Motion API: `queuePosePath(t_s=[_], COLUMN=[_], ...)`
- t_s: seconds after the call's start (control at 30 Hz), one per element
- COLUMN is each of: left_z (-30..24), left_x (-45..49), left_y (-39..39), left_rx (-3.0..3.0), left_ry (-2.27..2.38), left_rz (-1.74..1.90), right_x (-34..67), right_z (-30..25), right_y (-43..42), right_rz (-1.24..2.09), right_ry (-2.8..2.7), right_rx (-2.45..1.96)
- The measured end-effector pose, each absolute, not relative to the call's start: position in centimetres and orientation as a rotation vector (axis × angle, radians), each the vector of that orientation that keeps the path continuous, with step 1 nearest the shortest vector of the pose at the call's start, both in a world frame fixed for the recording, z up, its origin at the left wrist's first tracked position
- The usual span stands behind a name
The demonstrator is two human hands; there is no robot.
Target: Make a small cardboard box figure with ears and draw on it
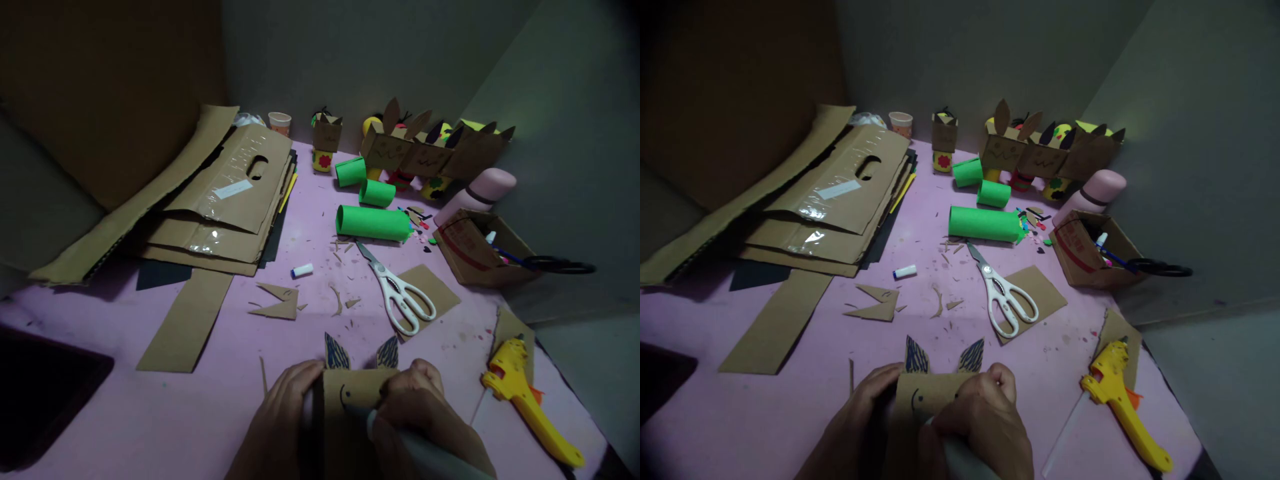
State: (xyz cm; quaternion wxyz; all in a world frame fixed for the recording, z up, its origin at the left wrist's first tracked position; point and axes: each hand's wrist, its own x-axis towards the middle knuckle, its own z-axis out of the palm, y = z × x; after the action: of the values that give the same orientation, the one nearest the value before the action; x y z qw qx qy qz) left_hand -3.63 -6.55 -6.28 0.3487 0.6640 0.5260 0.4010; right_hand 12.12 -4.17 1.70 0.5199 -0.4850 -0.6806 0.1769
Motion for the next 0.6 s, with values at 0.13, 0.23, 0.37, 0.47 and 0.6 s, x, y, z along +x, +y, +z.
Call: queuePosePath(t_s=[0.13,0.23,0.37,0.47,0.6], left_z=[-6.4,-6.2,-5.3,-4.7,-4.4], left_x=[-3.7,-3.7,-3.5,-3.6,-3.7], left_y=[-6.5,-6.6,-6.7,-6.6,-6.4], left_rx=[1.775,1.782,1.719,1.705,1.692], left_ry=[1.357,1.367,1.404,1.384,1.387], left_rz=[1.056,1.067,1.042,1.038,1.019], right_x=[12.4,12.5,12.5,12.7,12.9], right_z=[1.5,1.5,1.3,1.1,1.0], right_y=[-4.1,-4.2,-4.2,-4.2,-4.2], right_rz=[0.382,0.338,0.280,0.262,0.274], right_ry=[-1.651,-1.660,-1.632,-1.634,-1.645], right_rx=[-1.143,-1.160,-1.214,-1.205,-1.200])
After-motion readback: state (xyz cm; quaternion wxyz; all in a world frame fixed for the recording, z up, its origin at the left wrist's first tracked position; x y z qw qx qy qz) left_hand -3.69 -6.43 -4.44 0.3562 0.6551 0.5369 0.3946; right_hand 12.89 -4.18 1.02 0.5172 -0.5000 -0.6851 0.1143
